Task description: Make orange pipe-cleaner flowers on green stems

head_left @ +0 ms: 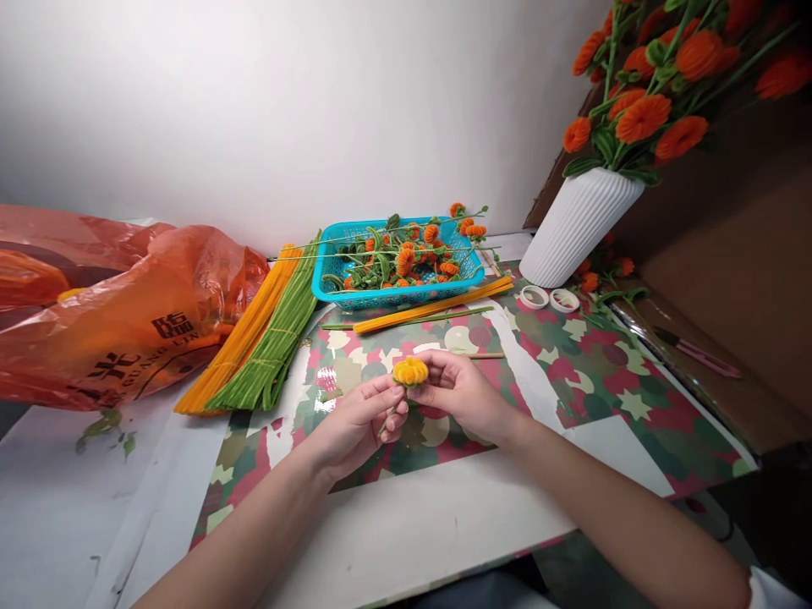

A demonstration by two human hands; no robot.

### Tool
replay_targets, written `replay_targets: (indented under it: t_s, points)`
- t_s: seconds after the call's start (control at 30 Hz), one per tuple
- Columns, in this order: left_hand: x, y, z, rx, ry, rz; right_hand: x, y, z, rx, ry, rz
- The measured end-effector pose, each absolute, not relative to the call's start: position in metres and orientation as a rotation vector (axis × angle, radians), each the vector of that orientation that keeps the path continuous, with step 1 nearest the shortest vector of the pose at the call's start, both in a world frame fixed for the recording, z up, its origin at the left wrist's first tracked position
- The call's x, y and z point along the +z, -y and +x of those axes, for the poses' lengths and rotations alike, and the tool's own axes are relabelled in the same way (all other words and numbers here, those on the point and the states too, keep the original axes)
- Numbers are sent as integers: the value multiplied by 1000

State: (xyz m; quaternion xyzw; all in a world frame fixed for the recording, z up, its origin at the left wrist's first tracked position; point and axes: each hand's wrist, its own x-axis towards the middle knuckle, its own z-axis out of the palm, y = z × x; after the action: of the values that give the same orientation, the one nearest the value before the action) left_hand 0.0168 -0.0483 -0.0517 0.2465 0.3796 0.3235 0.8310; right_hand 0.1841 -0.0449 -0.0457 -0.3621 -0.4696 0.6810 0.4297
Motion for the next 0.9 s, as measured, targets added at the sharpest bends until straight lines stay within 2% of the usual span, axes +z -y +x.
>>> replay_targets:
  t_s: [0.2,0.53,0.9]
  points:
    - [-53,49,19,733,-899,550,-51,43,183,1639,1159,-970]
    - [-49,57,24,952,-1096,970,-52,44,183,1616,1124,-978]
    - [-42,52,14,835,-1100,1355,-57,43,185,1472,1240,-1047]
